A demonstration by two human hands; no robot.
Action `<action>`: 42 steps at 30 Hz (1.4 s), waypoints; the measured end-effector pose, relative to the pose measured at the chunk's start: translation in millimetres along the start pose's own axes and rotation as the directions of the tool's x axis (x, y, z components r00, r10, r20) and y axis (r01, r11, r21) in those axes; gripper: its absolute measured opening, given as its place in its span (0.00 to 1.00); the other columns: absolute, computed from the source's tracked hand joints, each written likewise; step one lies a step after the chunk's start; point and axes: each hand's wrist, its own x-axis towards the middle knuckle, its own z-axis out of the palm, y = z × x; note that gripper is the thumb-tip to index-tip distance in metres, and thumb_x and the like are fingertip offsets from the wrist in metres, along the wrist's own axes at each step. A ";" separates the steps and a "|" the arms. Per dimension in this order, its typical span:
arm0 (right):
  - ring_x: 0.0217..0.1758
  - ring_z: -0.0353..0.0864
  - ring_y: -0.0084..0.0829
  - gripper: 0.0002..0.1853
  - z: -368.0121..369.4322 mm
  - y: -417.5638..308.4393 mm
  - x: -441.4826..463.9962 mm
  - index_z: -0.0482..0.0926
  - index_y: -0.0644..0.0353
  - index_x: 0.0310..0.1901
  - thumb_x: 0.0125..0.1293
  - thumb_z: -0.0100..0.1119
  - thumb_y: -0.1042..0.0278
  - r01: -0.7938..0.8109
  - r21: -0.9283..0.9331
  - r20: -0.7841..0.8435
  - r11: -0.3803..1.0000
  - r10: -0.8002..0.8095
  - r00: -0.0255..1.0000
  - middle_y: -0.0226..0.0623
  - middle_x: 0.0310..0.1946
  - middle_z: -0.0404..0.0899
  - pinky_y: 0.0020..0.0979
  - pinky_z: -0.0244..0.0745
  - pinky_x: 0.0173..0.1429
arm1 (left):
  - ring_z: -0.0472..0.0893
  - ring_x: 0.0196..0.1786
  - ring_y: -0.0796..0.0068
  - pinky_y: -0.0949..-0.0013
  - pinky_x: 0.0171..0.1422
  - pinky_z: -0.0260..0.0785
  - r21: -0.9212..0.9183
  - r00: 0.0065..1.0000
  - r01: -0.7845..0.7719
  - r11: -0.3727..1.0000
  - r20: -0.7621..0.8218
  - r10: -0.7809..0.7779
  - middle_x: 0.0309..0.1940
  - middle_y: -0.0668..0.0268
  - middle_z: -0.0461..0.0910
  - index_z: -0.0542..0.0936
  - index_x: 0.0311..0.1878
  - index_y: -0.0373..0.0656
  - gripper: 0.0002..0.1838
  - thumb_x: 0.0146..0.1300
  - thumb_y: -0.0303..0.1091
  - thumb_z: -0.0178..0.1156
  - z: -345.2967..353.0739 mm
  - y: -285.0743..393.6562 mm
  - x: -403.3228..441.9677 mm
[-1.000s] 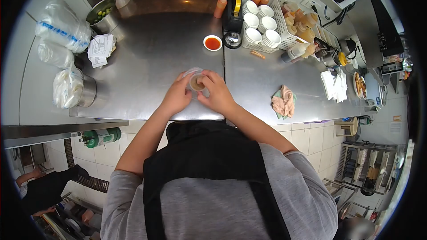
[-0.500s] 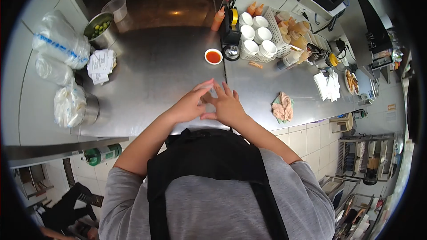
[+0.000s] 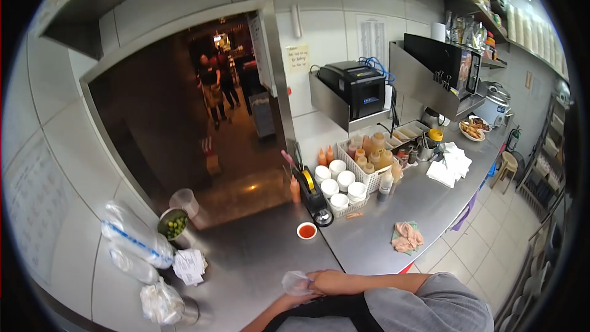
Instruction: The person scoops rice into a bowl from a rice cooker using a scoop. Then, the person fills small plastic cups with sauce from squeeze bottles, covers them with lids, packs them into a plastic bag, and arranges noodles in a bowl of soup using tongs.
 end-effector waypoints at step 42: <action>0.64 0.74 0.43 0.19 49.3 56.1 -67.5 0.83 0.54 0.45 0.71 0.53 0.46 -0.101 0.879 0.011 0.466 0.191 0.982 0.43 0.57 0.77 0.42 0.70 0.61 | 0.73 0.61 0.54 0.56 0.65 0.65 0.683 0.932 -0.078 0.726 -0.208 0.296 0.59 0.57 0.74 0.77 0.54 0.44 0.14 0.69 0.37 0.56 44.7 16.5 19.0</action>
